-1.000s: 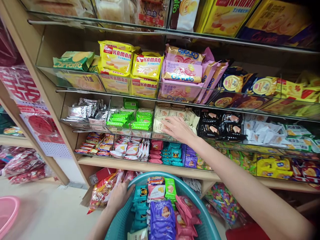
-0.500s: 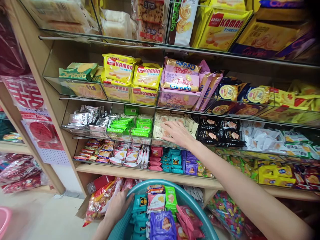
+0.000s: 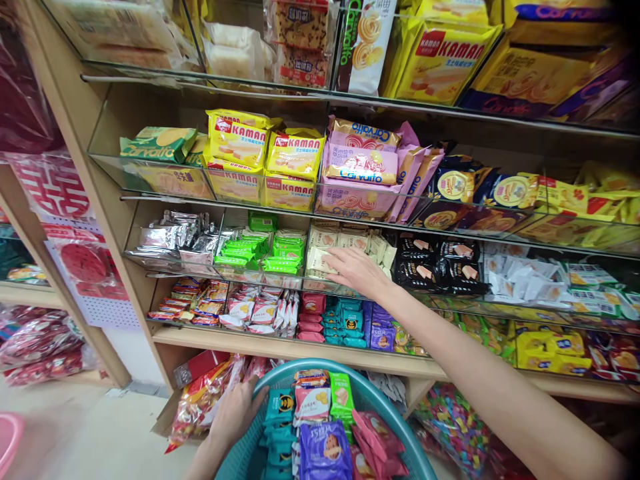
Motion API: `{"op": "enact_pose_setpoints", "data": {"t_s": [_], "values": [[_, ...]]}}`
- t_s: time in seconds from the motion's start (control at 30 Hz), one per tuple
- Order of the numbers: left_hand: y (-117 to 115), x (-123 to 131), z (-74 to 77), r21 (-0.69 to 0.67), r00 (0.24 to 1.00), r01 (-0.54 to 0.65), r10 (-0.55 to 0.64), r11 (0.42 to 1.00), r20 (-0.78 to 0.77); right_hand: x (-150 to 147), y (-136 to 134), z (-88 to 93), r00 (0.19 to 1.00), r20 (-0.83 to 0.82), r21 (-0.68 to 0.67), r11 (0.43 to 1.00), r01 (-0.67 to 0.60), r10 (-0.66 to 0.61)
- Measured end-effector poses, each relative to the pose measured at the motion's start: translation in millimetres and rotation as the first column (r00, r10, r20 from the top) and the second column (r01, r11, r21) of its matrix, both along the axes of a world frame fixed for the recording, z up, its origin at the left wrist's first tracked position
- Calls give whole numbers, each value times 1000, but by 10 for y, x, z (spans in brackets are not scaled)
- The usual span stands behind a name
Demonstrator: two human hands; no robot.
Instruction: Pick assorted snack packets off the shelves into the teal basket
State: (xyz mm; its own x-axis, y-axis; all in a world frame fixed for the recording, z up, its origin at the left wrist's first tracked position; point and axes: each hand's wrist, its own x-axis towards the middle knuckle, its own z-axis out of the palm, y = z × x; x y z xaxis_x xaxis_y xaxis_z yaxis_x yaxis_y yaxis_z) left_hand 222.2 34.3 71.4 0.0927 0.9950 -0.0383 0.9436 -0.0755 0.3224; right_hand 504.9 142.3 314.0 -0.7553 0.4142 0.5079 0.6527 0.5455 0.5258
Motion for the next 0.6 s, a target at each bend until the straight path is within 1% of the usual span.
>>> {"op": "enact_pose_setpoints", "data": {"t_s": [0.17, 0.3, 0.37, 0.43, 0.5, 0.57, 0.6], "values": [[2, 5, 23, -13, 1000, 6, -6, 1000, -10, -37, -46, 14, 996, -84, -77, 997, -12, 5], [13, 10, 15, -24, 1000, -1, 1, 1000, -17, 6, -96, 35, 979, -196, -111, 991, -73, 50], [14, 16, 10, -30, 1000, -9, 8, 1000, -19, 36, -163, 66, 965, -253, -114, 988, -105, 73], [12, 23, 12, -31, 1000, -14, 13, 999, -19, 27, -290, 90, 942, -319, -118, 982, -146, 102], [8, 28, 20, -31, 1000, -12, 12, 999, -10, -48, -493, 67, 902, -405, -134, 966, -221, 151], [6, 27, 24, -35, 1000, -7, 8, 999, 8, -197, -761, -44, 844, -502, -194, 927, -322, 188], [7, 24, 24, -39, 1000, -8, 8, 999, 18, -293, -910, -140, 817, -545, -252, 892, -376, 190]]}}
